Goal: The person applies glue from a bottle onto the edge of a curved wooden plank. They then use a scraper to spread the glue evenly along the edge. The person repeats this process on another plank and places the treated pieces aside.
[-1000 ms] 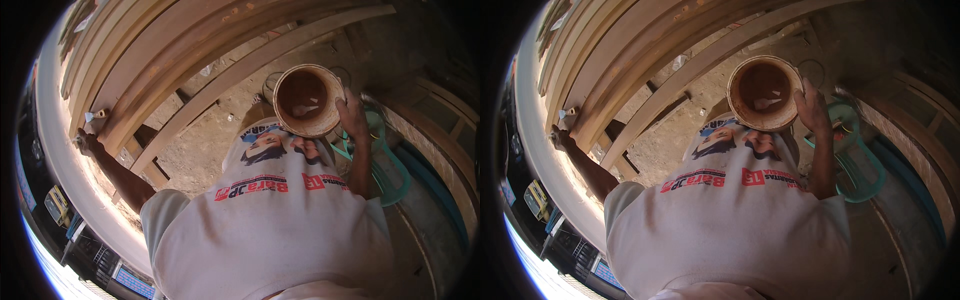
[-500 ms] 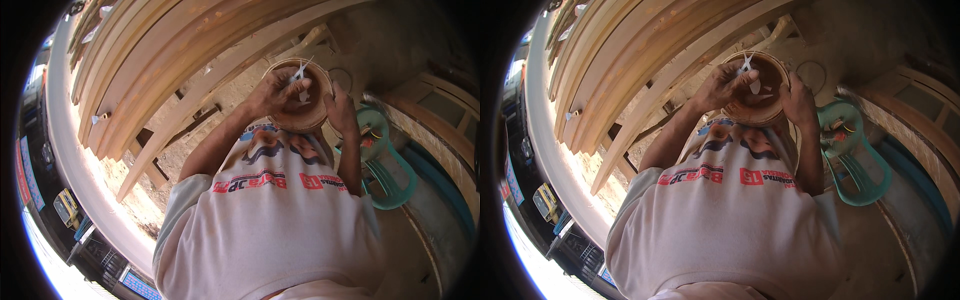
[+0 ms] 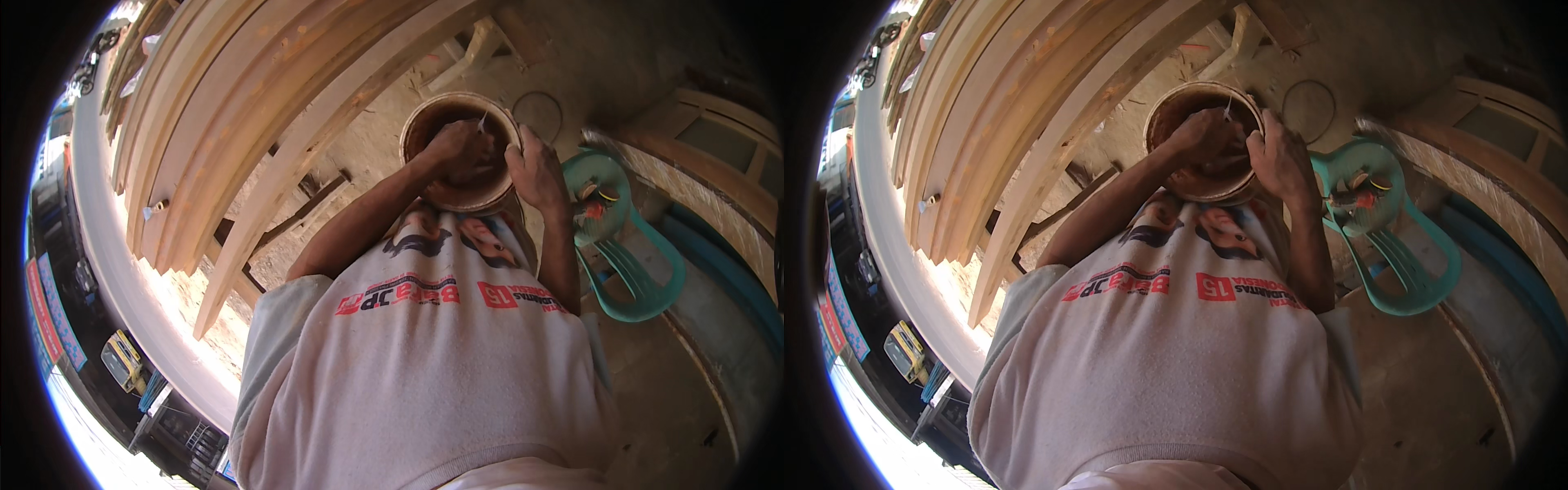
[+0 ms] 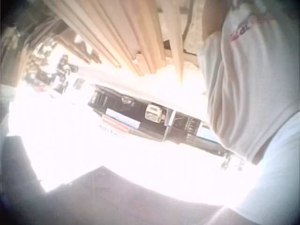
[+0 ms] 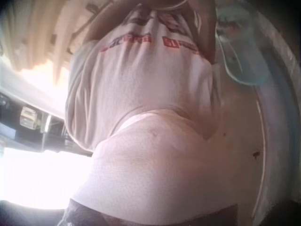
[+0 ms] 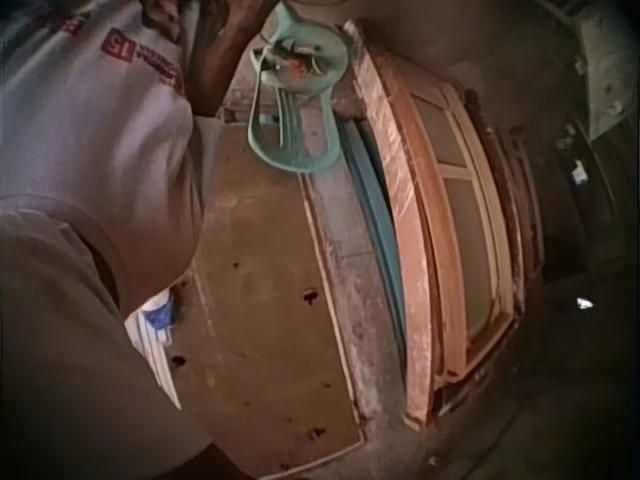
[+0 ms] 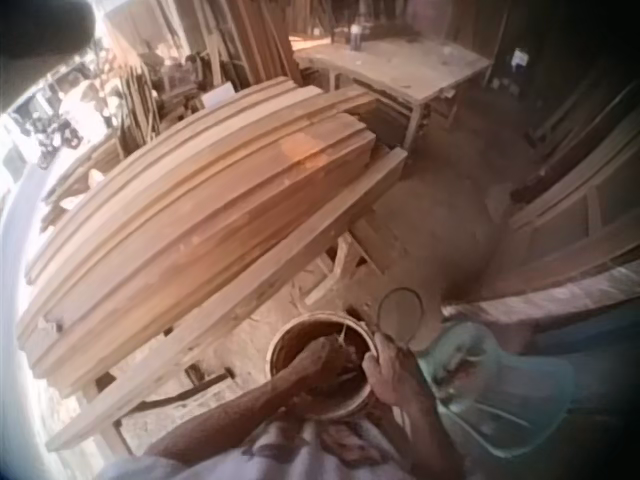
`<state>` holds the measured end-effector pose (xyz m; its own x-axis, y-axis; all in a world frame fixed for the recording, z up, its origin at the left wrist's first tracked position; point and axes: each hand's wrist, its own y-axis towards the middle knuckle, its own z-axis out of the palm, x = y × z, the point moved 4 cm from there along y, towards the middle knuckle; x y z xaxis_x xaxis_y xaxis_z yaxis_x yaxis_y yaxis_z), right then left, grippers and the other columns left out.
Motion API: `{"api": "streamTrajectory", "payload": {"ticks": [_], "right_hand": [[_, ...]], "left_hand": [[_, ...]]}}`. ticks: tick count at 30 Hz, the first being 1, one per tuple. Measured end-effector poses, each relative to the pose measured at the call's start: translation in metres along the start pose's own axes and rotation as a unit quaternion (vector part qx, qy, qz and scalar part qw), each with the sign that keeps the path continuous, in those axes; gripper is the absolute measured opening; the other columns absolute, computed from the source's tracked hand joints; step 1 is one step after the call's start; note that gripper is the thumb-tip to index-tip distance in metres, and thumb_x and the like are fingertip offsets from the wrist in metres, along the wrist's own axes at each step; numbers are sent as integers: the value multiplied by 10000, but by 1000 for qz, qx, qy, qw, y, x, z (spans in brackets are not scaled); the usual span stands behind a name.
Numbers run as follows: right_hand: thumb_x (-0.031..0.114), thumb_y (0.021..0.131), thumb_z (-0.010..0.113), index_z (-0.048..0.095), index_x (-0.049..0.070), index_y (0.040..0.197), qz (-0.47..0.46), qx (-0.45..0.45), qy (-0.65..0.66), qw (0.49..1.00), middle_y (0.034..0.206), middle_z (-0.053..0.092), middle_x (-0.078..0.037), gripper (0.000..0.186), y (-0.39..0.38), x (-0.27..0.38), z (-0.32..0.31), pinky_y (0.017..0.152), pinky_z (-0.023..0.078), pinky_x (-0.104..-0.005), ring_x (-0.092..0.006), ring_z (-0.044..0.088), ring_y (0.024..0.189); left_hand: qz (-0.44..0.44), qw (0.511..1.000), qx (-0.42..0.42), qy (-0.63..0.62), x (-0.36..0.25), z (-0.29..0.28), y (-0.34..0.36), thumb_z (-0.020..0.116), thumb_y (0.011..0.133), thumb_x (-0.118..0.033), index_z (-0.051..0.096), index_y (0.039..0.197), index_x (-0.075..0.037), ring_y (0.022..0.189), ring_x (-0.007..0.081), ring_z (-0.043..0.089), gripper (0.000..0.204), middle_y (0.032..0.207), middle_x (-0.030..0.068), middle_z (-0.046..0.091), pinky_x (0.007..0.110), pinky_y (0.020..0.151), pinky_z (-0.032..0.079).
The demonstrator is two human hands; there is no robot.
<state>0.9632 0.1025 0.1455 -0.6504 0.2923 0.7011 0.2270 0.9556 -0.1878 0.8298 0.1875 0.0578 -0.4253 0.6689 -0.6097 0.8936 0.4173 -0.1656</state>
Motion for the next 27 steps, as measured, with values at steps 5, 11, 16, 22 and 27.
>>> {"api": "streamTrajectory", "payload": {"ticks": [5,11,16,22,27], "right_hand": [[188,956,508,553,-56,1074,-13,2,-7,1000,997,636,-378,275,-1,-6,7,851,454,-618,-571,606,977],[209,962,517,572,-62,1088,28,45,-20,998,1020,637,-375,304,-2,-1,16,853,463,-584,-574,593,1029],[208,952,496,603,-67,1213,24,33,43,998,1074,685,-327,394,-14,4,21,894,479,-541,-517,654,1025],[208,943,495,586,-84,1181,44,59,49,996,1099,665,-341,388,-16,-6,30,918,473,-528,-514,643,1044],[198,942,497,587,-72,1153,51,55,33,997,1061,655,-343,354,-6,-4,31,886,460,-559,-534,622,1024]], "left_hand": [[-8,996,-68,50,9,-4,-14,777,824,-474,777,1026,-112,921,401,715,415,999,223,698,485,815,573],[-64,993,-50,-85,-17,-50,-70,728,936,-384,739,1103,-71,953,326,721,355,1018,214,700,433,851,573],[-169,904,-239,-311,-14,-165,-182,731,994,-357,646,1384,-55,1139,200,704,500,1207,136,756,350,938,568],[-404,636,-649,109,138,-272,-393,736,957,-368,616,1357,-2,1011,320,697,556,1207,253,696,429,913,556],[-614,596,-468,221,239,-280,-498,649,909,-656,601,1403,-2,1339,453,451,821,1282,322,639,502,1145,353]]}}
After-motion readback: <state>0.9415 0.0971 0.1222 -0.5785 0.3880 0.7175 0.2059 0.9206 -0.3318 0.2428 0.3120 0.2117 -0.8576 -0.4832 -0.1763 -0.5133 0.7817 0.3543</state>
